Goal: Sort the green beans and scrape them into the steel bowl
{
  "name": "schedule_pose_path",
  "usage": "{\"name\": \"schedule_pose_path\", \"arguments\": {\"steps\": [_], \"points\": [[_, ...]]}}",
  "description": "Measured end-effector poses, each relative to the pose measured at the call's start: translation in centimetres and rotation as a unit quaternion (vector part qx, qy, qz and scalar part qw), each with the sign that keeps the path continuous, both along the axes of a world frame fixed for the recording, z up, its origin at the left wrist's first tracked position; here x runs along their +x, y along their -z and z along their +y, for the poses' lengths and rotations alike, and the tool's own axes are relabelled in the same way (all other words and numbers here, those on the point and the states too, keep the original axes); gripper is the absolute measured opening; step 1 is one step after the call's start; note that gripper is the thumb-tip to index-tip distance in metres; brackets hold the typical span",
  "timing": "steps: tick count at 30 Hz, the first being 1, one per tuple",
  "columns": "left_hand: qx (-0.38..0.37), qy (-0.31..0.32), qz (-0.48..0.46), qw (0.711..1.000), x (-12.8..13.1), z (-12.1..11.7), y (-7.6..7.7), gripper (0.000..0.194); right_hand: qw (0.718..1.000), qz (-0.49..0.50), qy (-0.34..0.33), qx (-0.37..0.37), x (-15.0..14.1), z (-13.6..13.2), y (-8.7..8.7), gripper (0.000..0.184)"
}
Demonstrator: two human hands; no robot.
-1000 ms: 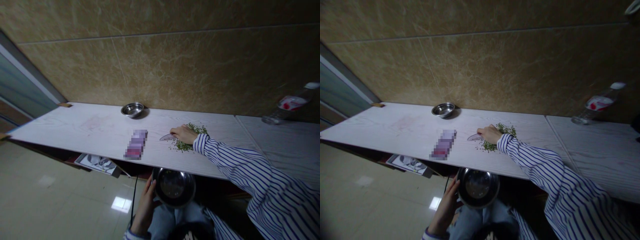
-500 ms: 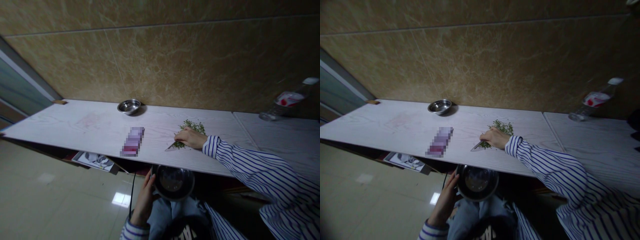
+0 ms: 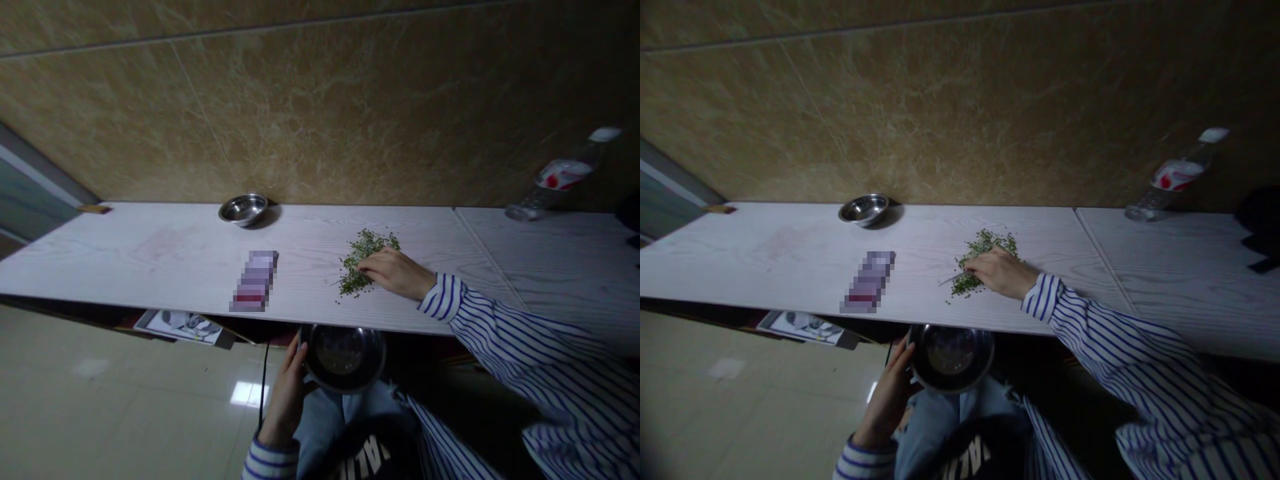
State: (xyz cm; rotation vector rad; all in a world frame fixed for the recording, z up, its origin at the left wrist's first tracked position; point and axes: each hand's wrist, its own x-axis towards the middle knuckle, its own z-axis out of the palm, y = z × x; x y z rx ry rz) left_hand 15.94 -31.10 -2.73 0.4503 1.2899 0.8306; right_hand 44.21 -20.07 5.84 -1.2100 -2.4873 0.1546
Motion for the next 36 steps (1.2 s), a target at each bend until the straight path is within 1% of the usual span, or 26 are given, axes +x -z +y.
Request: {"name": "schedule_pose_path", "arguments": {"steps": [2, 5, 7, 9, 11, 14, 17, 22, 26, 32, 36], "points": [[0.000, -0.001, 0.001, 1.000, 0.0, 0.2, -0.1, 0.062, 0.998, 0.003, 0.053, 0.029, 0.0, -1.5, 0.3, 0.024], [-0.002, -0.010, 0.009, 1.000, 0.0, 0.3, -0.1, 0.062, 0.986, 0.031, 0.137, 0.086, -0.5, -4.3, 0.9, 0.024], [-0.004, -0.015, 0.014, 1.000, 0.0, 0.4, 0.0, 0.061, 0.974, 0.068, 0.176, 0.123, -1.0, -6.1, 1.4, 0.024], [-0.007, -0.020, 0.016, 1.000, 0.1, 0.3, 0.2, 0.062, 0.964, 0.098, 0.199, 0.146, -1.7, -7.5, 1.8, 0.024], [-0.009, -0.027, 0.012, 1.000, 0.2, 0.2, 0.4, 0.063, 0.959, 0.109, 0.202, 0.168, -2.3, -8.5, 2.2, 0.024], [-0.011, -0.032, 0.013, 0.999, 0.3, -0.1, 0.5, 0.064, 0.956, 0.112, 0.217, 0.165, -2.7, -9.2, 2.8, 0.027], [-0.004, -0.031, 0.029, 0.999, 0.3, -0.4, 0.5, 0.064, 0.955, 0.105, 0.228, 0.157, -2.6, -9.4, 3.4, 0.028], [-0.002, -0.037, 0.031, 0.999, -0.2, -0.9, 0.6, 0.063, 0.960, 0.084, 0.224, 0.142, -2.5, -9.4, 4.1, 0.027], [0.000, -0.043, 0.044, 0.998, -0.4, -1.3, 0.5, 0.060, 0.964, 0.064, 0.217, 0.141, -3.1, -9.2, 4.1, 0.026], [-0.002, -0.049, 0.047, 0.998, -0.5, -1.6, 0.7, 0.061, 0.969, 0.064, 0.188, 0.145, -3.9, -9.5, 3.7, 0.024], [0.004, -0.054, 0.039, 0.998, -0.5, -1.6, 0.5, 0.061, 0.963, 0.075, 0.205, 0.161, -3.4, -9.8, 3.9, 0.024]]}}
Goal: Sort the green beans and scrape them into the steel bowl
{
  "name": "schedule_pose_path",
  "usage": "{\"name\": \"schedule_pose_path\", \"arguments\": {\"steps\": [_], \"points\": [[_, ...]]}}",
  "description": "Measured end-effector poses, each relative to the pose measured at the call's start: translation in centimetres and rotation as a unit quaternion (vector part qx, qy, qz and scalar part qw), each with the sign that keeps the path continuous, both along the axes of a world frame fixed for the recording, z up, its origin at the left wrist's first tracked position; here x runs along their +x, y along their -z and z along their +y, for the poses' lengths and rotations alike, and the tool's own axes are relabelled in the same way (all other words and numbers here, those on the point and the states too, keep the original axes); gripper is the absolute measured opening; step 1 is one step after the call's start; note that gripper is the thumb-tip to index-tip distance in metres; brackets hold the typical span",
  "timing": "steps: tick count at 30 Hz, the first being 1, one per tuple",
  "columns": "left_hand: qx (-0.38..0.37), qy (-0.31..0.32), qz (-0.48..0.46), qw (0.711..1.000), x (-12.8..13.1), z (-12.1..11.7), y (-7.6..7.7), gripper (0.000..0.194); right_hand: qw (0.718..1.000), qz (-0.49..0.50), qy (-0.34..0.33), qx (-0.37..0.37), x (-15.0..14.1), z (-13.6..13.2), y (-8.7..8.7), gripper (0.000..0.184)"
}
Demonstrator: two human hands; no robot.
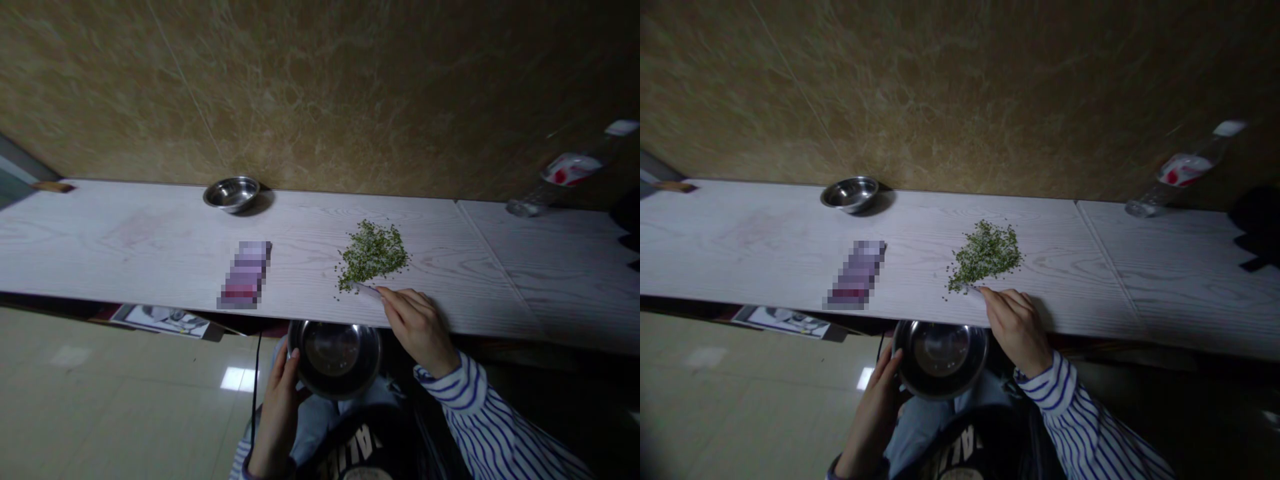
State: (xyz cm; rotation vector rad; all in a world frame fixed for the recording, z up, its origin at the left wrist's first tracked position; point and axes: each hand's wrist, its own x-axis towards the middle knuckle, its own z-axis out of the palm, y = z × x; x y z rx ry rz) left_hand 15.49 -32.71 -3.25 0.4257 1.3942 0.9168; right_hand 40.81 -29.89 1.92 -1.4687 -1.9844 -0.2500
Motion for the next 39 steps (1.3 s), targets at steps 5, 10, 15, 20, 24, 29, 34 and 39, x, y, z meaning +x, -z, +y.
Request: {"name": "schedule_pose_path", "arguments": {"steps": [5, 10, 15, 20, 24, 29, 34, 39], "points": [[0.001, -0.008, -0.017, 1.000, 0.0, -0.1, -0.5, 0.063, 1.000, 0.000, 0.005, -0.001, 0.1, -0.3, 0.4, 0.025], [0.008, -0.010, -0.009, 1.000, -0.1, -0.5, -0.4, 0.064, 1.000, -0.004, -0.006, 0.001, -0.4, -0.9, 0.1, 0.024], [0.014, -0.008, -0.009, 1.000, -0.1, -0.8, -0.2, 0.064, 0.999, 0.004, 0.032, 0.030, 0.7, -1.1, 0.3, 0.024], [0.018, -0.004, -0.019, 1.000, 0.0, -0.8, -0.3, 0.063, 0.997, 0.007, 0.072, 0.036, 2.3, -1.4, 0.7, 0.025], [0.030, 0.001, -0.034, 0.999, 0.2, -0.7, -0.3, 0.057, 0.995, 0.007, 0.092, 0.025, 3.0, -1.7, 1.1, 0.025], [0.021, 0.005, -0.038, 0.999, 0.4, -0.4, 0.0, 0.060, 0.995, 0.008, 0.103, 0.007, 2.9, -1.9, 1.4, 0.024], [0.022, 0.015, -0.028, 0.999, 0.6, 0.0, 0.1, 0.061, 0.997, 0.016, 0.075, -0.005, 1.9, -2.2, 1.3, 0.026], [0.020, 0.036, -0.029, 0.999, 0.8, 0.0, 0.1, 0.062, 0.997, 0.029, 0.069, -0.001, 1.4, -2.3, 0.9, 0.025]]}}
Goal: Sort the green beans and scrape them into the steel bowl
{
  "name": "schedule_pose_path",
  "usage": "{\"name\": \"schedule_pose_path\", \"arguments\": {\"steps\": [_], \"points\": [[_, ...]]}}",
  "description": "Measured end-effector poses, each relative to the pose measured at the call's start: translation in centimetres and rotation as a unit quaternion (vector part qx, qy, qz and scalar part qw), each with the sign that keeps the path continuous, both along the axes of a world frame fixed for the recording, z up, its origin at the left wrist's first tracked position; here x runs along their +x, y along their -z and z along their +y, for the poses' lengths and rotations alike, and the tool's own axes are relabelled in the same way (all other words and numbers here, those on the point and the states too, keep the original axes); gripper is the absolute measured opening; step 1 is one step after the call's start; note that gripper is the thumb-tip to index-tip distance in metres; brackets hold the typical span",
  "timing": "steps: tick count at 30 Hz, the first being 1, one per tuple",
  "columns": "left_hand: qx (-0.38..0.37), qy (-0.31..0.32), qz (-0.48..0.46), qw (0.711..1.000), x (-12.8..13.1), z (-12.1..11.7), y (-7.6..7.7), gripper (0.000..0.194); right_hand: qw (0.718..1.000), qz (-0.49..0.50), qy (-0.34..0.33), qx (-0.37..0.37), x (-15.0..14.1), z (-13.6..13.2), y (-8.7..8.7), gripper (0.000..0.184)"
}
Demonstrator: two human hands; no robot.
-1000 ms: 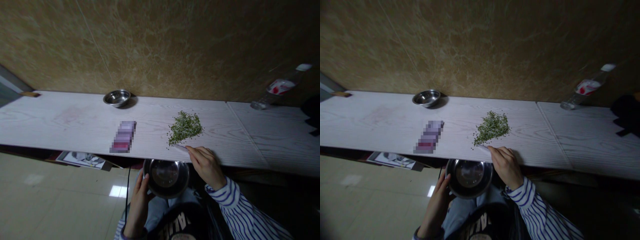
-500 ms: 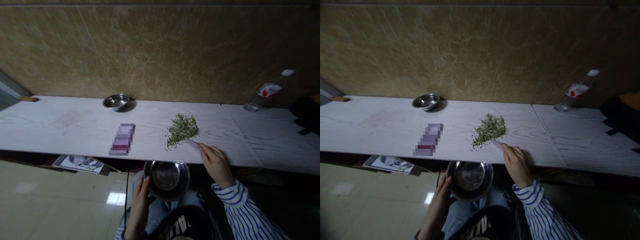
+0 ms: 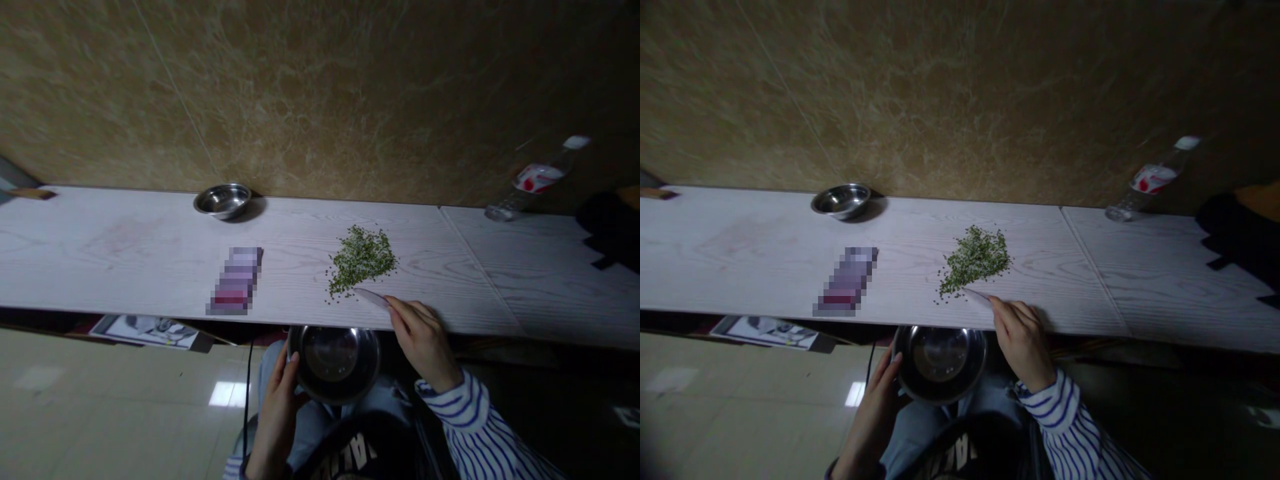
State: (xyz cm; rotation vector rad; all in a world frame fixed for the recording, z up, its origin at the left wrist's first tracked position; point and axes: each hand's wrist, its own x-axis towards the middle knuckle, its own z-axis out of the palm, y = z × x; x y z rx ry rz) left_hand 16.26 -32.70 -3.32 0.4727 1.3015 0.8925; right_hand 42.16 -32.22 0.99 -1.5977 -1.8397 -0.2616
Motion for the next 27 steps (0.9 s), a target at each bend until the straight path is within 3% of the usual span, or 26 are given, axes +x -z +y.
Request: {"name": "schedule_pose_path", "arguments": {"steps": [9, 27], "points": [[-0.008, -0.008, 0.011, 1.000, -0.2, -0.2, 0.1, 0.062, 1.000, 0.011, -0.011, 0.007, 0.0, 1.3, 0.1, 0.028], [-0.011, -0.023, 0.025, 0.999, -0.4, 0.2, 0.2, 0.063, 1.000, -0.007, -0.023, -0.008, -0.3, 1.2, -0.4, 0.025]]}}
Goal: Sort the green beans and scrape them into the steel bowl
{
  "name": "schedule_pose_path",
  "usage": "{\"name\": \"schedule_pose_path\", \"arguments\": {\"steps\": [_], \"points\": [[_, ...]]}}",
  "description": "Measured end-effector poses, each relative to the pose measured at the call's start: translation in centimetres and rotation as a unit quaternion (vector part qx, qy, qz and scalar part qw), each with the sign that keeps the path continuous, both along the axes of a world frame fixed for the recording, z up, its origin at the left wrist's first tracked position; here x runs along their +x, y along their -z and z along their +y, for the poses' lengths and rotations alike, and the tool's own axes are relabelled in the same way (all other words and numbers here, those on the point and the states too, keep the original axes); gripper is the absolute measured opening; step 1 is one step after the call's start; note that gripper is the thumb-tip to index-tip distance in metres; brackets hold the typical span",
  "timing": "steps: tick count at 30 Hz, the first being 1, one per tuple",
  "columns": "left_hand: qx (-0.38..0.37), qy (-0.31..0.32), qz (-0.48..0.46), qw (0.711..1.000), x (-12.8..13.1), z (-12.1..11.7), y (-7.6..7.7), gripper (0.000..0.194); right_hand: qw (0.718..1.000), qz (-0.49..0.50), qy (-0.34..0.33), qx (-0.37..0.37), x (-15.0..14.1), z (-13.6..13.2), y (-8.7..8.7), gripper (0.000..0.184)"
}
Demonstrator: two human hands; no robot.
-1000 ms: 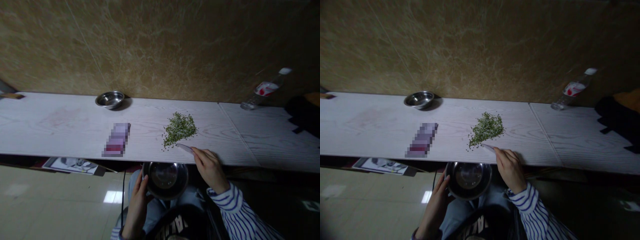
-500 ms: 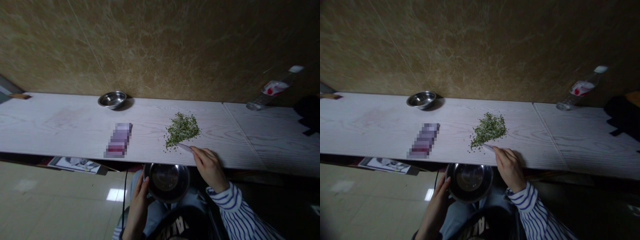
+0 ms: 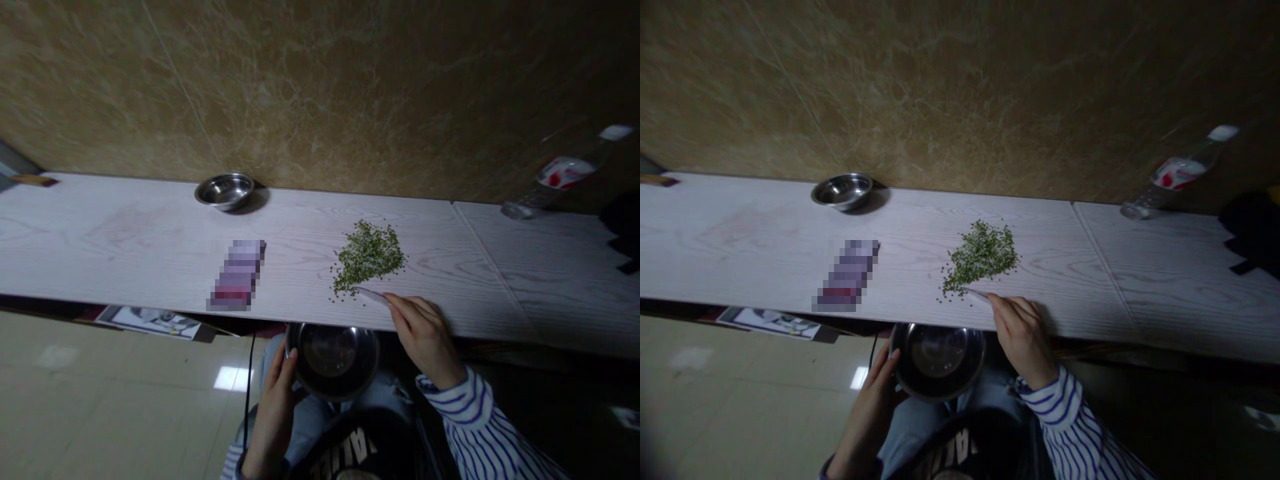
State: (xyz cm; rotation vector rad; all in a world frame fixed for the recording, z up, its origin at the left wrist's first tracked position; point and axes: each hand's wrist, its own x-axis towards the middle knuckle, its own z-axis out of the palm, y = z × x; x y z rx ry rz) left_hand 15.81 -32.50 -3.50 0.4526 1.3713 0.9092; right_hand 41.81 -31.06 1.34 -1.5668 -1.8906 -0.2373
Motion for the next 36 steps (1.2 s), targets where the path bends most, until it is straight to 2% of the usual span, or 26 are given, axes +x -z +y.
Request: {"name": "schedule_pose_path", "arguments": {"steps": [14, 19, 23, 36], "points": [[-0.006, -0.010, -0.008, 1.000, 0.11, 0.01, -0.27, 0.060, 1.000, -0.007, -0.006, 0.006, -0.28, -0.46, -0.26, 0.023], [-0.009, -0.010, -0.008, 1.000, 0.22, 0.31, -0.42, 0.056, 1.000, 0.000, 0.005, 0.002, -0.30, -0.58, 0.07, 0.024], [0.000, -0.013, 0.002, 1.000, 0.16, 0.24, -0.50, 0.057, 1.000, 0.005, -0.012, -0.010, -0.50, -0.71, 0.39, 0.024], [-0.013, -0.003, 0.004, 1.000, 0.00, 0.27, -0.23, 0.058, 1.000, 0.002, -0.018, -0.003, -0.73, -0.35, 0.22, 0.022]]}}
